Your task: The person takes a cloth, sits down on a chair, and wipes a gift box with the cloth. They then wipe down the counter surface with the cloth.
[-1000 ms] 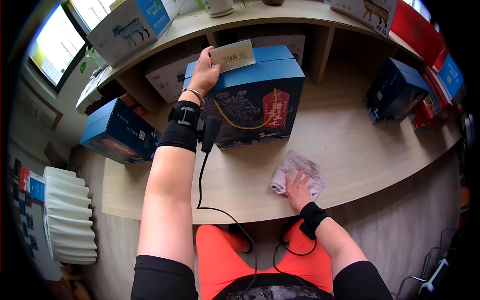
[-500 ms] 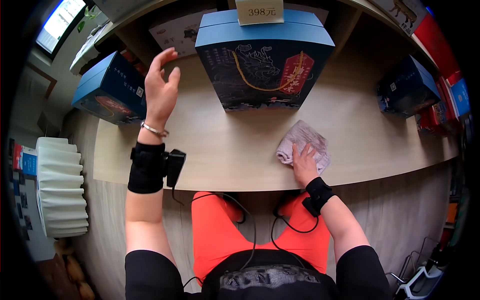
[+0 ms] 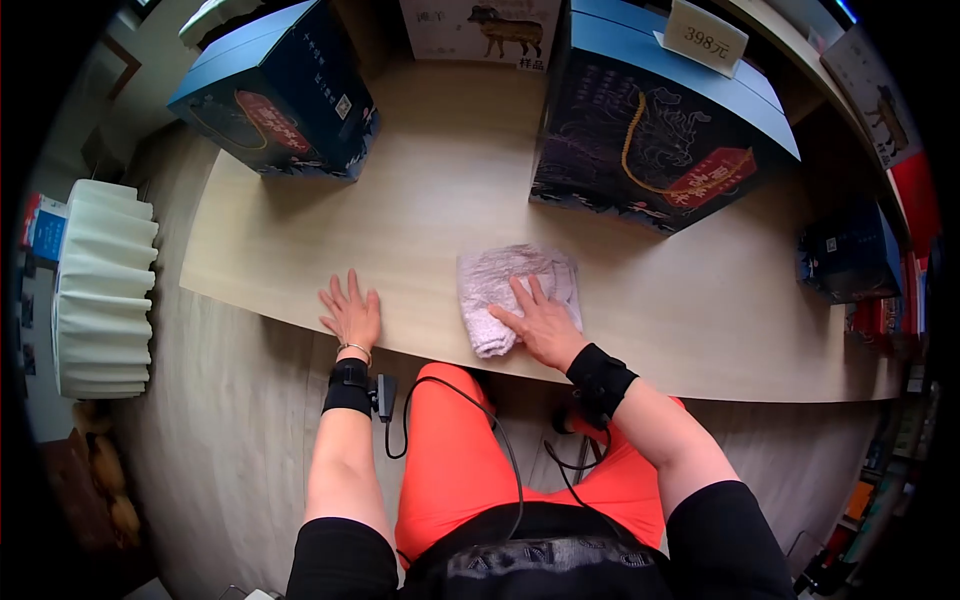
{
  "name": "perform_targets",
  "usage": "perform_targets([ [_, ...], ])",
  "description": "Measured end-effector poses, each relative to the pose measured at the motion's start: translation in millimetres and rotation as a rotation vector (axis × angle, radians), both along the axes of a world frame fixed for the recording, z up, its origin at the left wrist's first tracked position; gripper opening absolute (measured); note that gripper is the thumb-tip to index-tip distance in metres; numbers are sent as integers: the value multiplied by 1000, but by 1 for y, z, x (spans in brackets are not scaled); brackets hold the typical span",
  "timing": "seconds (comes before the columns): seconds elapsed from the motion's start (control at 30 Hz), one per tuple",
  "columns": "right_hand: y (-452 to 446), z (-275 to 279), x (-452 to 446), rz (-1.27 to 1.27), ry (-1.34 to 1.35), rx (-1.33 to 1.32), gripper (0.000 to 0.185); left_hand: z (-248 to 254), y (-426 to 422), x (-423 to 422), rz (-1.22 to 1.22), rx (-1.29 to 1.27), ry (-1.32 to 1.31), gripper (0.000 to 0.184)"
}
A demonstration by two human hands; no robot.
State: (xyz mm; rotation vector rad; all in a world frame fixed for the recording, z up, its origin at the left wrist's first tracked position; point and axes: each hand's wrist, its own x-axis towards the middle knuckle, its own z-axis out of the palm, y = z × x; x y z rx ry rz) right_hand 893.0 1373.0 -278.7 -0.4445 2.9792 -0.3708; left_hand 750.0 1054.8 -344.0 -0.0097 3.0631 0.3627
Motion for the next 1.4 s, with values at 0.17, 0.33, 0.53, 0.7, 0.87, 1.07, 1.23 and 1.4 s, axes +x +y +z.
perform_targets([
  [0.17, 0, -6, -23, 97, 5, 78, 66, 20, 31, 2, 92, -142, 70, 61],
  [0.33, -36, -22, -144, -3, 117, -5, 63, 26, 31, 0, 78, -138, 75, 61],
  [0.53, -2, -41, -286, -339, 114, 123, 60, 27, 30, -1, 70, -135, 71, 62],
  [0.7, -10, -37, -328, -342, 91, 135, 64, 26, 29, -4, 87, -151, 30, 63],
  [0.87, -52, -32, -270, -38, 145, 21, 55, 23, 30, -3, 73, -158, 58, 63],
  [1.07, -29, -13, -104, 104, 37, -114, 60, 19, 31, 0, 83, -170, 88, 61],
  [1.23, 58, -11, 36, -23, -64, 56, 62, 19, 32, 3, 86, -184, 124, 59],
  [1.4, 190, -12, 130, -617, -73, 214, 83, 14, 31, 3, 91, -199, 140, 57],
])
